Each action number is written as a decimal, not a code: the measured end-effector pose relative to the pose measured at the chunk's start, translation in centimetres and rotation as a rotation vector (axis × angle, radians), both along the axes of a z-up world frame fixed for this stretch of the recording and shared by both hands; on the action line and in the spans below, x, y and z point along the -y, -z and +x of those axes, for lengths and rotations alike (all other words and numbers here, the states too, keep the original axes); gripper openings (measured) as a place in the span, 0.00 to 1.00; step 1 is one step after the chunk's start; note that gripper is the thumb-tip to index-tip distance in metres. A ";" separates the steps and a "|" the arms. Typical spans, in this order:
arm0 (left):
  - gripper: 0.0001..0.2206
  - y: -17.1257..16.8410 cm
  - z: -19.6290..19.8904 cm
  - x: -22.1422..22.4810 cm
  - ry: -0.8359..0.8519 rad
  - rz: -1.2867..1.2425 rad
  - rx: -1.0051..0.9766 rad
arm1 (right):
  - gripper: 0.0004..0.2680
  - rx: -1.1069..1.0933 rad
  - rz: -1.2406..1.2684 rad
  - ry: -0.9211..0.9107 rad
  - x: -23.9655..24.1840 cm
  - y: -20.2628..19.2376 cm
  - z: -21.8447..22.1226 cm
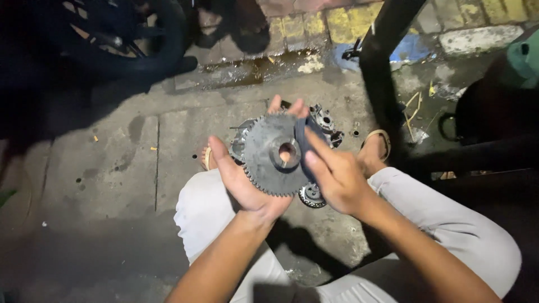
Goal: Cleaning a motorcycle flywheel by wiping it with a cloth to remove dirt and grease.
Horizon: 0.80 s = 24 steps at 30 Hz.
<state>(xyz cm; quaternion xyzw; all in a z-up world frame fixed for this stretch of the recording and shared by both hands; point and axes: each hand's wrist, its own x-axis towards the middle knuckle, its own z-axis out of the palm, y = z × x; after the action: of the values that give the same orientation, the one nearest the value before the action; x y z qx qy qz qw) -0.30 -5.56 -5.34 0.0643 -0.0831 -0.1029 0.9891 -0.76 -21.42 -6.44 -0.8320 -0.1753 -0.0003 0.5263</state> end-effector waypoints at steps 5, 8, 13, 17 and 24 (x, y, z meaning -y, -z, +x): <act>0.47 0.0 0.4 -1.4 -0.057 0.018 -0.088 | 0.26 0.241 -0.336 -0.121 -0.6 2.5 -2.1; 0.46 -0.2 0.2 -1.6 -0.066 0.031 -0.139 | 0.30 0.308 -0.436 -0.140 -0.8 1.9 -1.7; 0.43 1.3 0.1 -1.3 -0.088 0.039 -0.123 | 0.40 0.199 -0.612 -0.138 -2.1 3.3 -4.3; 0.42 1.9 0.1 -0.7 -0.153 0.183 -0.100 | 0.26 0.299 -0.269 -0.273 -2.7 0.3 -4.8; 0.38 2.0 -0.1 0.0 -0.180 0.470 -0.083 | 0.28 0.195 -0.375 -0.263 -2.0 0.3 -4.3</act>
<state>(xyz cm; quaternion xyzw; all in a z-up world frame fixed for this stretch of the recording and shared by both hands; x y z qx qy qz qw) -0.37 -5.56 -7.32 0.2951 -0.0100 -0.0333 0.9548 -5.08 -19.46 -6.71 -0.8812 -0.3288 0.0204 0.3391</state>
